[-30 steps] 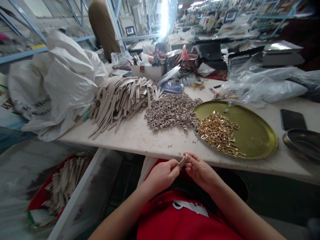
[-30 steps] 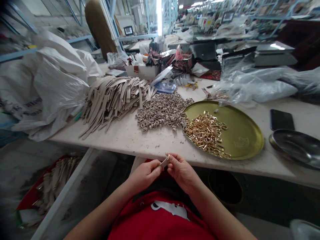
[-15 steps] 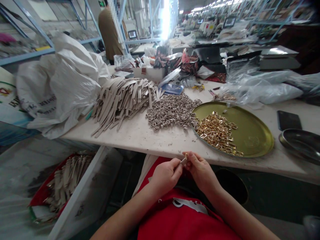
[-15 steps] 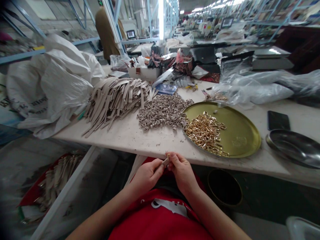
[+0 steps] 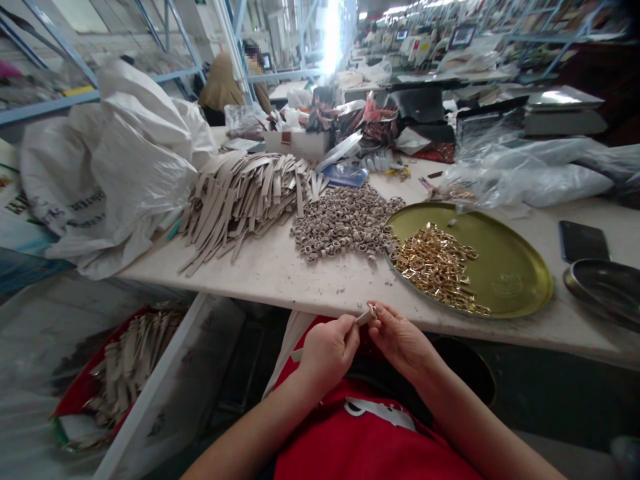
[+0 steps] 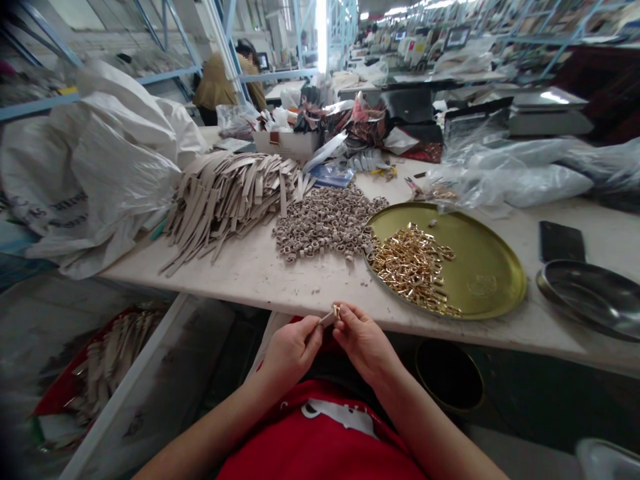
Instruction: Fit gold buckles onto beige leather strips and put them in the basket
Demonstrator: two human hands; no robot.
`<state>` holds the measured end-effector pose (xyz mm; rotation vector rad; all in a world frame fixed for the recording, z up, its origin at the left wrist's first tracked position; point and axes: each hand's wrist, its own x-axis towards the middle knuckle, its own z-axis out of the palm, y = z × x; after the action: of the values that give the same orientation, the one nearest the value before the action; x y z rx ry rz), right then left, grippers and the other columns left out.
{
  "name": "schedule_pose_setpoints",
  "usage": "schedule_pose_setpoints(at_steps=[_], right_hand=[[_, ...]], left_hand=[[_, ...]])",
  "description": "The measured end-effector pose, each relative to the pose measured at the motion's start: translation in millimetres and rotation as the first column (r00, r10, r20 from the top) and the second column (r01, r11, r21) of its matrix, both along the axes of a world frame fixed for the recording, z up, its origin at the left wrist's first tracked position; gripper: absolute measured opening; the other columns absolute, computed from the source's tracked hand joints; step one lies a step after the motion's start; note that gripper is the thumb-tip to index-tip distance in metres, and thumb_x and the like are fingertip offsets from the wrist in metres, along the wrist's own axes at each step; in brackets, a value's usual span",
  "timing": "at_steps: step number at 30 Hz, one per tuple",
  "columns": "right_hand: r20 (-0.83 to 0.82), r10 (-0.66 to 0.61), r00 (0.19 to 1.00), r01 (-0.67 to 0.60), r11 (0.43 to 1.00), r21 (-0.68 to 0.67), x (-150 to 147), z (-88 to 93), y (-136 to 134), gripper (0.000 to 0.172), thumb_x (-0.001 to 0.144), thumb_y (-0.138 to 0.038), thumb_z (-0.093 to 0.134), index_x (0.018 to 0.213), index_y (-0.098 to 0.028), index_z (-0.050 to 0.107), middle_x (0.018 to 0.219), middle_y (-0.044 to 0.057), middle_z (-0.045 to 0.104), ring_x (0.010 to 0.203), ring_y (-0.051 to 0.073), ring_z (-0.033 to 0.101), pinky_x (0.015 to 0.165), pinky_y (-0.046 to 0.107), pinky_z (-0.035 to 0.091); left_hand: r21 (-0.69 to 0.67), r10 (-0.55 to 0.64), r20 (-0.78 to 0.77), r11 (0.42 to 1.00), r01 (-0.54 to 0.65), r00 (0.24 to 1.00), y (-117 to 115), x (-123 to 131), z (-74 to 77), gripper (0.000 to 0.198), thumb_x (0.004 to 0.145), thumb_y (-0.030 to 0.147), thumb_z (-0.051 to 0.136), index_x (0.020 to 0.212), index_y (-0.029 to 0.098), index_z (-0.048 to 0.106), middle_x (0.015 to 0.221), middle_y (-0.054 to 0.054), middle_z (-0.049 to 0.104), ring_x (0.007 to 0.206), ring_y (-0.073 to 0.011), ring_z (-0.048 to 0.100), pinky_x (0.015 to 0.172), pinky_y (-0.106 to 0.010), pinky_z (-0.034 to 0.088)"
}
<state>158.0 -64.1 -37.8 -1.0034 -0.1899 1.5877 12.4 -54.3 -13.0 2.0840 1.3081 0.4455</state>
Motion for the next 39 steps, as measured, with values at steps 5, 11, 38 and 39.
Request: schedule_pose_setpoints(at_steps=[5, 11, 38, 39], right_hand=[[0.248, 0.053, 0.967, -0.081, 0.991, 0.102, -7, -2.9, -5, 0.029, 0.060, -0.036, 0.079, 0.080, -0.018, 0.068, 0.067, -0.002, 0.063, 0.058, 0.009, 0.054, 0.057, 0.020, 0.049], [0.358, 0.051, 0.932, -0.106, 0.985, 0.137, -7, -13.1, -10, 0.025, 0.068, -0.037, 0.073, 0.078, -0.018, 0.060, 0.064, -0.003, 0.058, 0.056, 0.010, 0.051, 0.055, 0.022, 0.043], [0.456, 0.128, 0.881, -0.210, 0.968, 0.134, -5, 5.0, -17, 0.028, 0.075, -0.045, 0.062, 0.070, -0.018, 0.055, 0.060, -0.002, 0.055, 0.054, 0.012, 0.050, 0.052, 0.023, 0.040], [0.433, 0.143, 0.890, -0.217, 0.968, 0.127, -5, 5.1, -15, 0.029, 0.074, -0.045, 0.063, 0.071, -0.018, 0.055, 0.060, -0.002, 0.055, 0.054, 0.012, 0.050, 0.052, 0.023, 0.040]], left_hand=[[-0.140, 0.022, 0.191, 0.990, 0.006, 0.981, 5, 2, -2.9, 0.023, 0.089, 0.029, 0.037, 0.084, 0.018, 0.056, 0.076, -0.002, 0.062, 0.067, -0.0136, 0.054, 0.061, -0.023, 0.036], [-0.433, 0.169, 0.426, 0.901, 0.036, 0.889, 11, 6, -10.3, 0.010, 0.083, 0.023, 0.042, 0.082, 0.016, 0.049, 0.066, 0.002, 0.051, 0.057, -0.0089, 0.045, 0.054, -0.020, 0.035], [-0.650, 0.327, 0.527, 0.750, 0.123, 0.785, 4, 5, -3.2, 0.024, 0.078, 0.037, 0.052, 0.071, 0.015, 0.047, 0.060, 0.003, 0.053, 0.039, -0.0026, 0.038, 0.039, -0.017, 0.028], [-0.652, 0.330, 0.520, 0.750, 0.116, 0.788, 4, 6, -2.6, 0.022, 0.078, 0.035, 0.051, 0.070, 0.015, 0.047, 0.060, 0.003, 0.054, 0.039, -0.0027, 0.039, 0.040, -0.017, 0.028]])
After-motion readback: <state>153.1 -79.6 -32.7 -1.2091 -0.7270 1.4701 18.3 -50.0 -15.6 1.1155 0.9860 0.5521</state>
